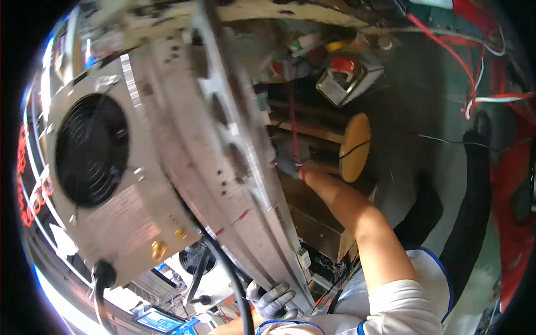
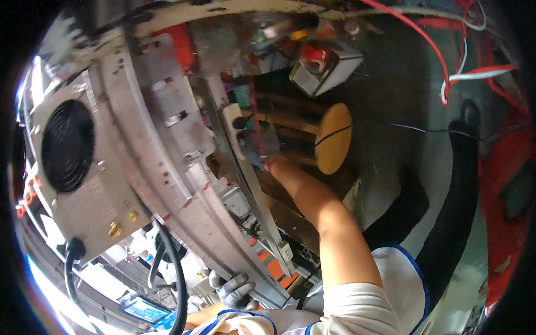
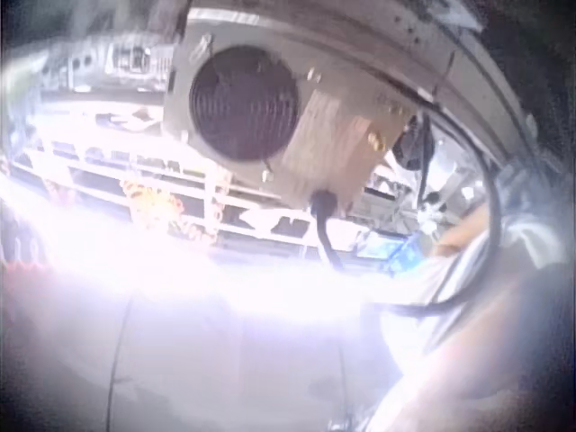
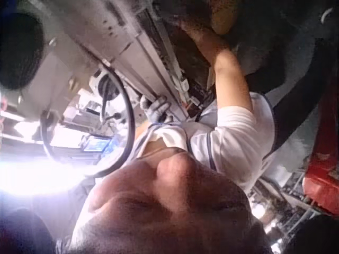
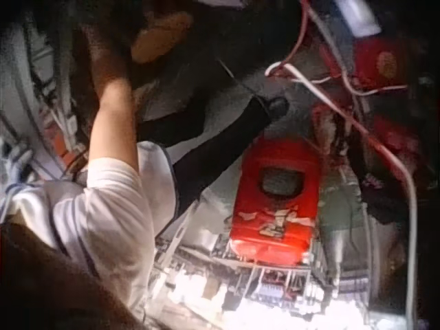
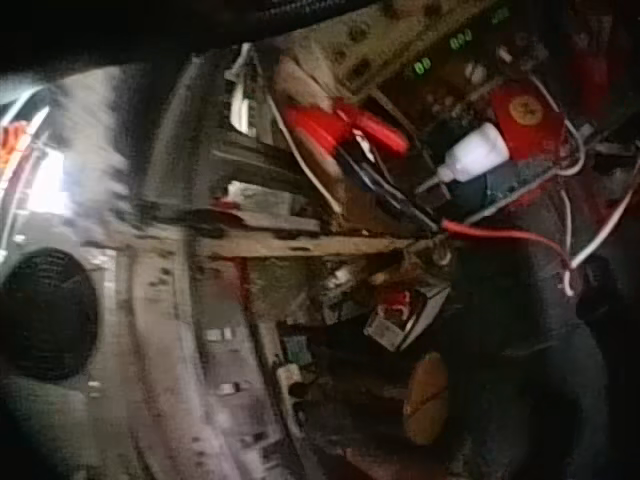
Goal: The person assembles electronic devices on a factory workbench. They connect power cables to the units, attach cooling fans, and secure purple heat sinks onto the circuit boards. The person handles multiple units sequentially, moving them along the assembly line.
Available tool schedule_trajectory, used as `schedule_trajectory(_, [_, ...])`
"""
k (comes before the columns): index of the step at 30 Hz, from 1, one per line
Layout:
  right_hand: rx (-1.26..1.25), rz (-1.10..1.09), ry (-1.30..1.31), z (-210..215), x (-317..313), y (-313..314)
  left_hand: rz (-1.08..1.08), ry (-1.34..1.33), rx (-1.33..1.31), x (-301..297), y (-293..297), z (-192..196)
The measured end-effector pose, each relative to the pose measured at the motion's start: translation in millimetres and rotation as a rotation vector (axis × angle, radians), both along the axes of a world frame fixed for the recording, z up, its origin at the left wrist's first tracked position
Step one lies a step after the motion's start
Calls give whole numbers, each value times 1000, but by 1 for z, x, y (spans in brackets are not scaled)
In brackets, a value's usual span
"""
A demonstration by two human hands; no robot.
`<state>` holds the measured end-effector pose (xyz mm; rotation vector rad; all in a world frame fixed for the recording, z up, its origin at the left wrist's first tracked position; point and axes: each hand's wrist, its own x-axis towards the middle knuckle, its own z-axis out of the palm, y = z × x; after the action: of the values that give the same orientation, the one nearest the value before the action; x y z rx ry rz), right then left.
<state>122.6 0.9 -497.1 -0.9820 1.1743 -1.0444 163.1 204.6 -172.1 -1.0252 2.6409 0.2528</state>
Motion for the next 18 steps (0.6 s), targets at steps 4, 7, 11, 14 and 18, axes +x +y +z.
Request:
schedule_trajectory(4, [-129, -59, 4, 8, -50, 9, -176, 66, 90, -10, -14, -4])
schedule_trajectory(7, [288, -517, -839, 13, -55, 32, 136, 76, 68, 2, 4, -1])
schedule_trajectory(11, [786, -484, 242, -67, -97, 136, 91, 179, 22, -8, -6, 5])
schedule_trajectory(14, [646, -564, 549, -35, -149, 223, 127, 259, -2, 17, 11, 6])
schedule_trajectory(18, [656, -512, 458, 83, -211, 288, 114, 424, 29, 26, 11, 15])
